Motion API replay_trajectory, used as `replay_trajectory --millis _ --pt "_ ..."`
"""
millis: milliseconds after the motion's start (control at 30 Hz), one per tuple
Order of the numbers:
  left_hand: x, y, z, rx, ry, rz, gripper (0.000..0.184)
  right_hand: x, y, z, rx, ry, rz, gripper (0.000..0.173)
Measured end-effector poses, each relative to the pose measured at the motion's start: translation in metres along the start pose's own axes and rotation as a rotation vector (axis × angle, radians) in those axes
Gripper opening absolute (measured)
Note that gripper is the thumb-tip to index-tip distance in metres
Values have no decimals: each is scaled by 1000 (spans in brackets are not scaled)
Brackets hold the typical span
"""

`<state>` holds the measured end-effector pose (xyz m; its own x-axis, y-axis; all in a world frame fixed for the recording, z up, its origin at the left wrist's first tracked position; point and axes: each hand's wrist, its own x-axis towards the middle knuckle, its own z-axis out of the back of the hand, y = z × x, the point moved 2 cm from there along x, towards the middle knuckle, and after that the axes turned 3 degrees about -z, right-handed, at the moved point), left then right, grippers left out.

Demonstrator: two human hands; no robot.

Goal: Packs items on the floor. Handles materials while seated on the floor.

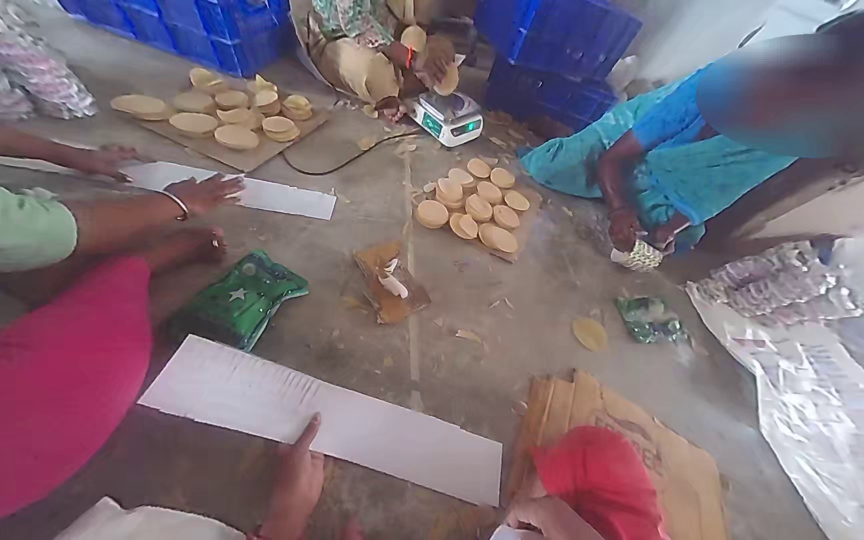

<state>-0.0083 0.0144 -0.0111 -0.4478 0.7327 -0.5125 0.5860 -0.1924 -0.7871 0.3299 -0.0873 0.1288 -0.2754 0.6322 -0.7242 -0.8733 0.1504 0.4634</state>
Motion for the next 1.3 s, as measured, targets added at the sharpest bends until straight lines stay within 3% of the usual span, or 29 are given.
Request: replay_trajectory --millis 67,167,300,533,767,933,1033,1133,1233,1300 --pt "0 0 0 -7 0 -1 47 -9 24 9 -34 -36 -1 27" --pt "-1 -1 1 5 11 7 48 -27 104 38 28 -44 -232 28" --pt "0 1 3 -13 11 3 52 -3 11 -6 78 -233 65 32" --pt "2 2 3 -27 0 3 53 -4 24 -12 73 -364 21 21" --pt "0 -1 2 -13 7 7 51 -1 4 -20 66 -627 293 11" --pt "3 2 5 -6 1 16 48 -16 25 4 287 -416 108 17" --pt "4 6 6 -4 14 21 47 -26 70 35 376 -422 -258 14" --pt "4 5 6 -29 9 28 51 -11 33 40 332 -677 79 12" --pt "1 1 4 -27 6 33 54 24 43 50 277 -775 148 11" --pt "-1 -1 3 -22 7 44 54 60 59 51 229 -745 227 11"
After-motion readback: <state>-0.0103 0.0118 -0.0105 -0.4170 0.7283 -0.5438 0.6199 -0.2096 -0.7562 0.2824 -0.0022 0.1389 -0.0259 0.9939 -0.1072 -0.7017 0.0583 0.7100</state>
